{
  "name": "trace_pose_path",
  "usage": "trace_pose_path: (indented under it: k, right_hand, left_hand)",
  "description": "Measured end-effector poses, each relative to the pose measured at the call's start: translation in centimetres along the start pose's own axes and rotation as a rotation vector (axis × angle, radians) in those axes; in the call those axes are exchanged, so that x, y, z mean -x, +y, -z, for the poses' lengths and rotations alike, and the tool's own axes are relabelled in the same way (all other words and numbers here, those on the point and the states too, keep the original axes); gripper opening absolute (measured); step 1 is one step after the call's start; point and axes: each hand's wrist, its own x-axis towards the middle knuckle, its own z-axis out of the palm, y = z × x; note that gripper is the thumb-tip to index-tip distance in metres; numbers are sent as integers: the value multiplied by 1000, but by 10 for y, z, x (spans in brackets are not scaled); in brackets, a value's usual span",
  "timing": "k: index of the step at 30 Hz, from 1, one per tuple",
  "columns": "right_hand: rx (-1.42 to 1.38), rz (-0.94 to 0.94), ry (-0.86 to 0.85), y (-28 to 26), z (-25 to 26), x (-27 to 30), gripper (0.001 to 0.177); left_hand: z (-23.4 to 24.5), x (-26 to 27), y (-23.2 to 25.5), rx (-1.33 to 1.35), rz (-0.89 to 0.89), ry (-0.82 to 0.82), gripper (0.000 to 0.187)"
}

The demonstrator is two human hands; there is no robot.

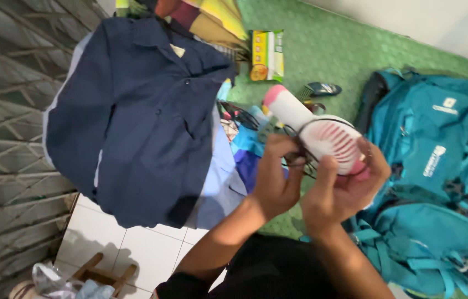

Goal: The person unzips a teal backpack lying on a green mat, places a wallet into a front pocket, coils a white charging cable around its charger plug, and puts the charger and cable into the pocket. They then add a small pink handheld fan and a hairbrush, and zip the pockets closed.

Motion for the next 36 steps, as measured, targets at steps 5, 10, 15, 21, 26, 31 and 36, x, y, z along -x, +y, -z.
trace_pose_path:
  k: [5, 10, 15, 21, 26, 31, 36]
  right_hand:
    - [-350, -201, 136, 3, 58, 4, 36]
    - [-406, -348, 219, 18, 116, 6, 31]
    - [257, -323, -75, 70, 164, 6, 31]
    - [426, -515, -392, 129, 166, 25, 35]
    - [438, -409, -562, 174, 150, 35, 40]
    - [437, -323, -646, 210, 129, 41, 39]
    - [383, -145, -636, 203, 129, 31, 39]
  left_hand:
    - [-38, 25, 16, 38, -88, -105, 20]
    - [-67, 57, 8, 15, -70, -178, 12]
    - [-88, 94, -30, -153, 126, -111, 6]
    - [-84, 133, -64, -403, 265, 122, 12]
    - [-84, 155, -83, -546, 286, 17, 13]
    - [-83, 163, -96, -764, 319, -154, 19]
    - [-87, 165, -90, -918, 361, -344, 44]
